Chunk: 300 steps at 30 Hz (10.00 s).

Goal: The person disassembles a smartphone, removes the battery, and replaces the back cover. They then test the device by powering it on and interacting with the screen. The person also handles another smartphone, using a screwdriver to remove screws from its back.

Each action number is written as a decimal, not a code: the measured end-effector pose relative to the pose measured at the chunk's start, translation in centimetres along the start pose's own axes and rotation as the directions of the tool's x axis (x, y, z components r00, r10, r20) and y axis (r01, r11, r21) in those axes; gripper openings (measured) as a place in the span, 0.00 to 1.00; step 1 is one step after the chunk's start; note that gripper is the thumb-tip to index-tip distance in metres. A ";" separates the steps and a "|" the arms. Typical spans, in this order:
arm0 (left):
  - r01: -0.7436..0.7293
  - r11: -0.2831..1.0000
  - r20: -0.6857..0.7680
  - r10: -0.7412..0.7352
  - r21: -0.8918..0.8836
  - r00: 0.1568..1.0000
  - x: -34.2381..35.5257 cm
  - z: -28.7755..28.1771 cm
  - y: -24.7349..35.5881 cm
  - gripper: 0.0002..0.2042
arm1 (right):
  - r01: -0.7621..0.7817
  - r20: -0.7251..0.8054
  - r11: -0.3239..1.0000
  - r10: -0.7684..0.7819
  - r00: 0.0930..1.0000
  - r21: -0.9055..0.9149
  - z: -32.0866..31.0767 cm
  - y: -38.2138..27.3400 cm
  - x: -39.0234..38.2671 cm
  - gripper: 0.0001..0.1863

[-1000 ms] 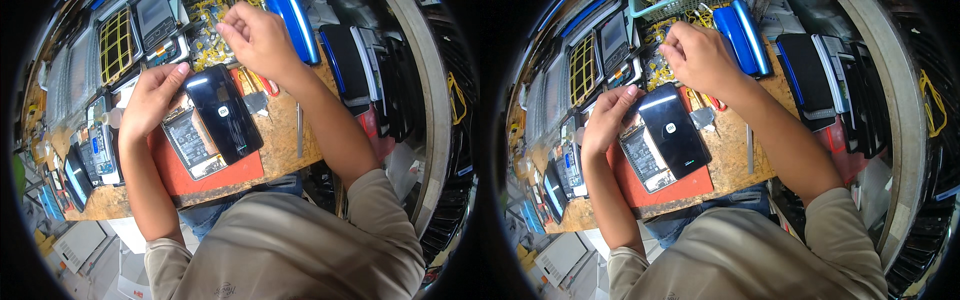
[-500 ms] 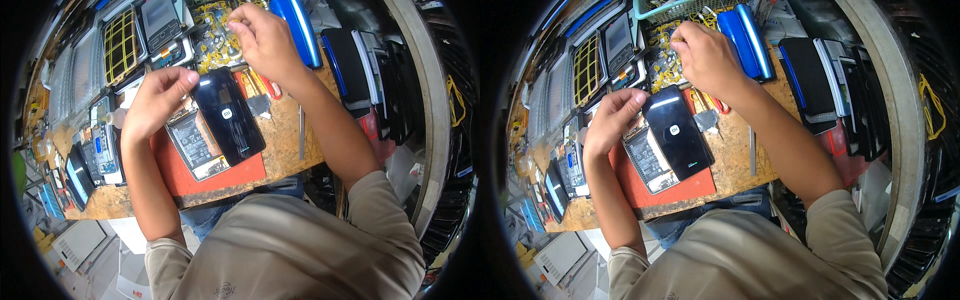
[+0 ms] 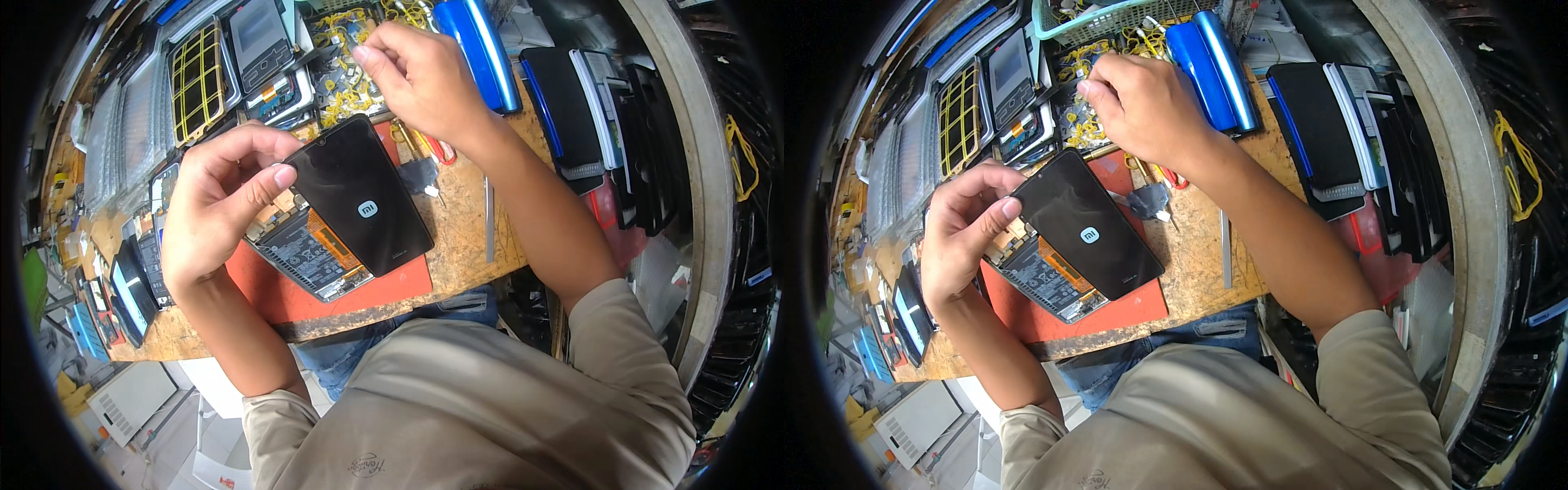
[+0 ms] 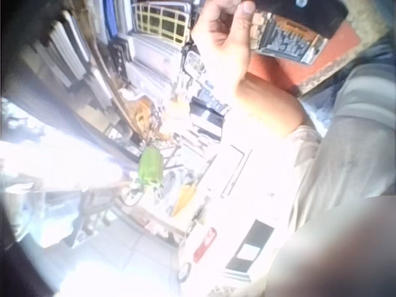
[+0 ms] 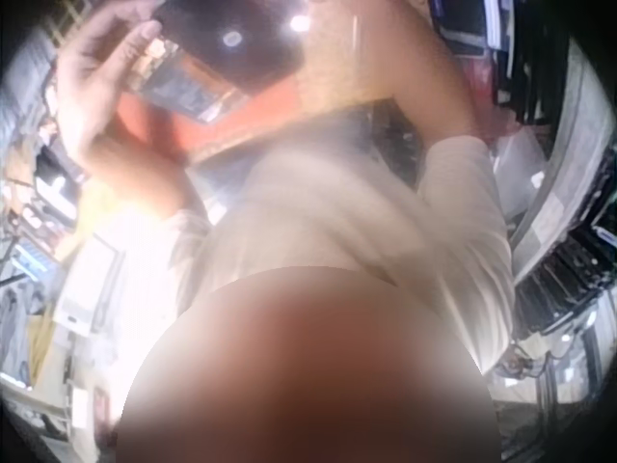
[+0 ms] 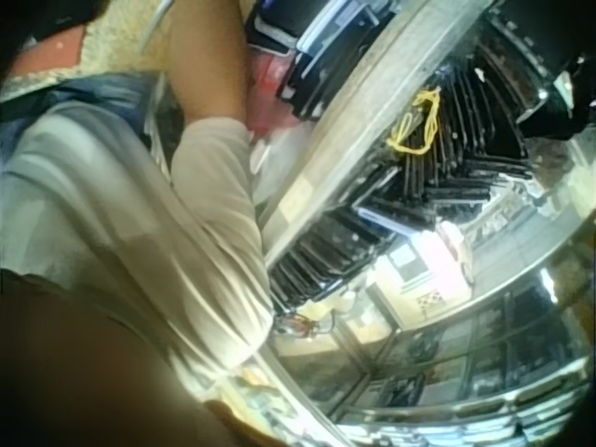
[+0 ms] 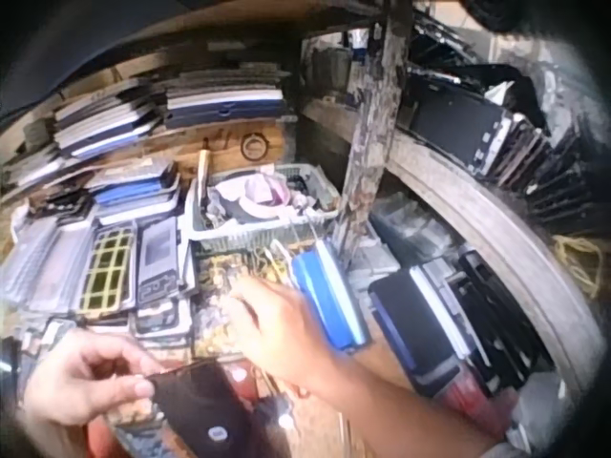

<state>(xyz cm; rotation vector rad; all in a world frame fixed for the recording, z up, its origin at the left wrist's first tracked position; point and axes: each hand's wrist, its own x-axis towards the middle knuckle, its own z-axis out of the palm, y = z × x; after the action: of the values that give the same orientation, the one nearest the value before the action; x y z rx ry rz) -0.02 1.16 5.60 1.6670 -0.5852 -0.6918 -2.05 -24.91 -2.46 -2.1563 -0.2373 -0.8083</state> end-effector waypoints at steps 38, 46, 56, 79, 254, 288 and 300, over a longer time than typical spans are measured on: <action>0.048 0.869 -0.499 0.236 0.492 0.834 2.9 1.3 -2.8 0.12 | -0.131 -0.001 0.988 0.131 0.991 0.080 0.0 -0.3 0.1 0.08; -0.154 0.942 -0.626 0.314 0.297 0.714 3.2 1.2 -3.0 0.11 | -0.191 0.065 0.981 0.189 0.980 0.031 -0.8 -1.2 0.2 0.16; -0.212 0.922 -0.504 0.358 0.324 0.786 3.9 2.5 -3.8 0.07 | -0.087 0.023 0.983 0.084 0.996 0.163 0.1 -1.1 0.0 0.03; -0.412 0.718 -0.307 0.643 0.561 0.702 4.2 5.1 -3.9 0.08 | -0.209 0.261 0.953 0.149 0.954 0.220 -0.2 -3.1 -1.1 0.14; -0.418 0.852 -0.836 -0.041 -0.315 0.548 -20.9 9.3 -27.7 0.07 | 0.196 0.270 0.908 -0.096 0.958 -0.372 0.5 -11.7 -34.4 0.04; -0.302 0.814 -0.840 -0.538 -0.496 -0.069 -31.5 2.2 -48.2 0.19 | 0.129 0.188 0.879 -0.045 0.981 -0.460 -2.6 -12.7 -36.0 0.03; -0.256 0.966 -0.483 0.210 -0.030 0.850 -36.6 7.5 -18.3 0.07 | -0.605 0.709 0.717 0.223 0.669 0.345 -2.2 -23.9 -31.4 0.20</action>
<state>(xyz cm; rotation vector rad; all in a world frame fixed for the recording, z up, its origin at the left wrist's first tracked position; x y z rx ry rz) -30.71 25.29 -8.61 1.5674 -0.3813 -0.1126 -37.54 -7.72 -5.96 -1.7102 -0.2333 0.2894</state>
